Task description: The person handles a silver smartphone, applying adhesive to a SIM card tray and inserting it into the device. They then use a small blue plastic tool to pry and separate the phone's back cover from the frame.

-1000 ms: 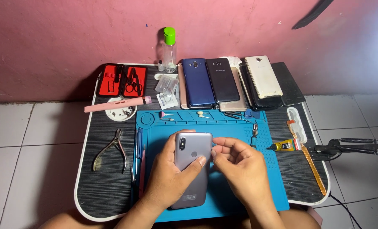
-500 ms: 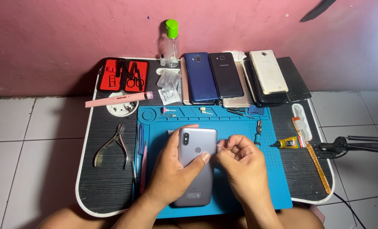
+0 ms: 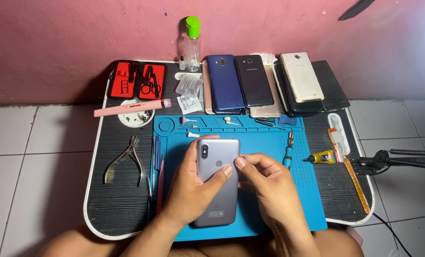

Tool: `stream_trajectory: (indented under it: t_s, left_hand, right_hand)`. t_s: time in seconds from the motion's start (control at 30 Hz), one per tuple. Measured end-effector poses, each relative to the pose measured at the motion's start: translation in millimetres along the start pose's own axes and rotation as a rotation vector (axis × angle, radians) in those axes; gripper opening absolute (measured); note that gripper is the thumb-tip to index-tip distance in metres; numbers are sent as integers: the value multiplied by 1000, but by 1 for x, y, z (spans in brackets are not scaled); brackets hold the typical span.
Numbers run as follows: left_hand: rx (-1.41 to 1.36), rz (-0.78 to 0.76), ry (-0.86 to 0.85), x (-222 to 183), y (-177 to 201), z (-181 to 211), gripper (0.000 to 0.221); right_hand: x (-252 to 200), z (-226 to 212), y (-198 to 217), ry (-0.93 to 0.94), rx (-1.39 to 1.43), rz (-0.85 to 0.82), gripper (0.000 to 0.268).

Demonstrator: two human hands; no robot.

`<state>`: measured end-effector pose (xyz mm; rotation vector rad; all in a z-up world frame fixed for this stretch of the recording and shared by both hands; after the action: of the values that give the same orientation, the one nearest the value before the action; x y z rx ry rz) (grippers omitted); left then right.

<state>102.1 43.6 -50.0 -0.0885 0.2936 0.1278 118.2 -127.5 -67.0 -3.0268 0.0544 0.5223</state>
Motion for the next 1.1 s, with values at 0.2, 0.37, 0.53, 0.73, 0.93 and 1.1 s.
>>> stream_trajectory:
  t_s: [0.2, 0.37, 0.53, 0.73, 0.93, 1.1]
  left_hand:
    - [-6, 9, -34, 1, 5, 3, 53]
    - [-28, -8, -35, 2, 4, 3, 55]
    - [-58, 8, -6, 3, 6, 0, 58]
    - [-230, 24, 57, 3, 10, -6, 54]
    - [-483, 73, 91, 1, 37, -2, 57]
    - [-521, 187, -27, -5, 79, 27, 54]
  right_hand:
    - [6, 23, 14, -103, 130, 56, 20]
    - [11, 26, 15, -125, 236, 4, 14]
    - [10, 24, 16, -135, 257, 7, 17]
    - [12, 0, 31, -71, 186, 88, 17]
    - [-5, -46, 37, 142, -423, 145, 15]
    - [-46, -64, 1, 1064, -1239, 31, 13]
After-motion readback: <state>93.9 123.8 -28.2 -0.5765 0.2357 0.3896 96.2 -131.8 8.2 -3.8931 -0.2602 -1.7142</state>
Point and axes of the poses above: each hand's wrist, its own x-axis towards the middle knuckle, its own y-axis out of the back of the hand, z = x × y, the point moved 10 cm from there along x, towards the middle knuckle, and after that the axes turned 8 degrees about y, right-handed, at the moved point
